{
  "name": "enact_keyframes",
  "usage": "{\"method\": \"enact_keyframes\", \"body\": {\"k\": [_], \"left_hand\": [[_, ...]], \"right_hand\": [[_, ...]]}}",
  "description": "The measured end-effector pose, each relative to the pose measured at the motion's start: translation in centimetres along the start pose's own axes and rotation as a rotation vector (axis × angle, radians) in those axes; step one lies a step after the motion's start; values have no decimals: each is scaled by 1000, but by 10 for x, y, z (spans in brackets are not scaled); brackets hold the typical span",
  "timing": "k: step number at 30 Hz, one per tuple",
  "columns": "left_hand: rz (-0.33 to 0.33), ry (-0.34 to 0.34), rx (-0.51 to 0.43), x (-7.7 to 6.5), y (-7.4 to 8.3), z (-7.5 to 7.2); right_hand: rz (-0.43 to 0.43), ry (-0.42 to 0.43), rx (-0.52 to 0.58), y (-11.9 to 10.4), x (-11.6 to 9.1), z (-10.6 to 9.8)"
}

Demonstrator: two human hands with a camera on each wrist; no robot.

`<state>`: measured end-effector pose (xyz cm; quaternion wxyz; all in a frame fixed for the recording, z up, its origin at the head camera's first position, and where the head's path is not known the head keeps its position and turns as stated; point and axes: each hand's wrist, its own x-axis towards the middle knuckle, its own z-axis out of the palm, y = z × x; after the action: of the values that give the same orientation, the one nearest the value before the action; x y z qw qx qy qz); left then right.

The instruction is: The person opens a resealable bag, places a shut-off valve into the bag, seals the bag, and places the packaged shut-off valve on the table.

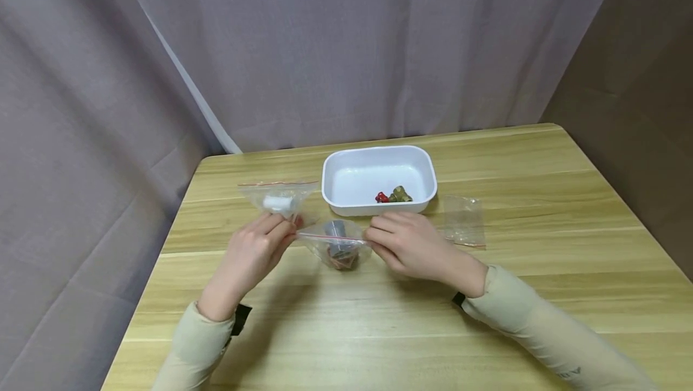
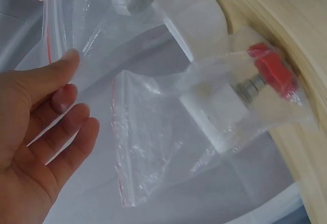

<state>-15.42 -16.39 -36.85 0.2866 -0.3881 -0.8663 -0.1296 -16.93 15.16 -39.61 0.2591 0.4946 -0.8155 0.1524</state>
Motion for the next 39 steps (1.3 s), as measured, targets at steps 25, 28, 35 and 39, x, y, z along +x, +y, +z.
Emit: {"method": "enact_keyframes", "body": {"k": [25,28,35,39], "left_hand": [[-49,-76,-20,4,-10,-6],[-32,-86,-55,8,-6,-2],[9,-55,-65,9,-5,4],[0,-65,-36,13,0,8]], "right_hand": [[185,-21,156,-2,26,7],[152,7,165,-2,27,8],[132,1,157,-7,27,9],[154,16,201,-6,24,5]]}}
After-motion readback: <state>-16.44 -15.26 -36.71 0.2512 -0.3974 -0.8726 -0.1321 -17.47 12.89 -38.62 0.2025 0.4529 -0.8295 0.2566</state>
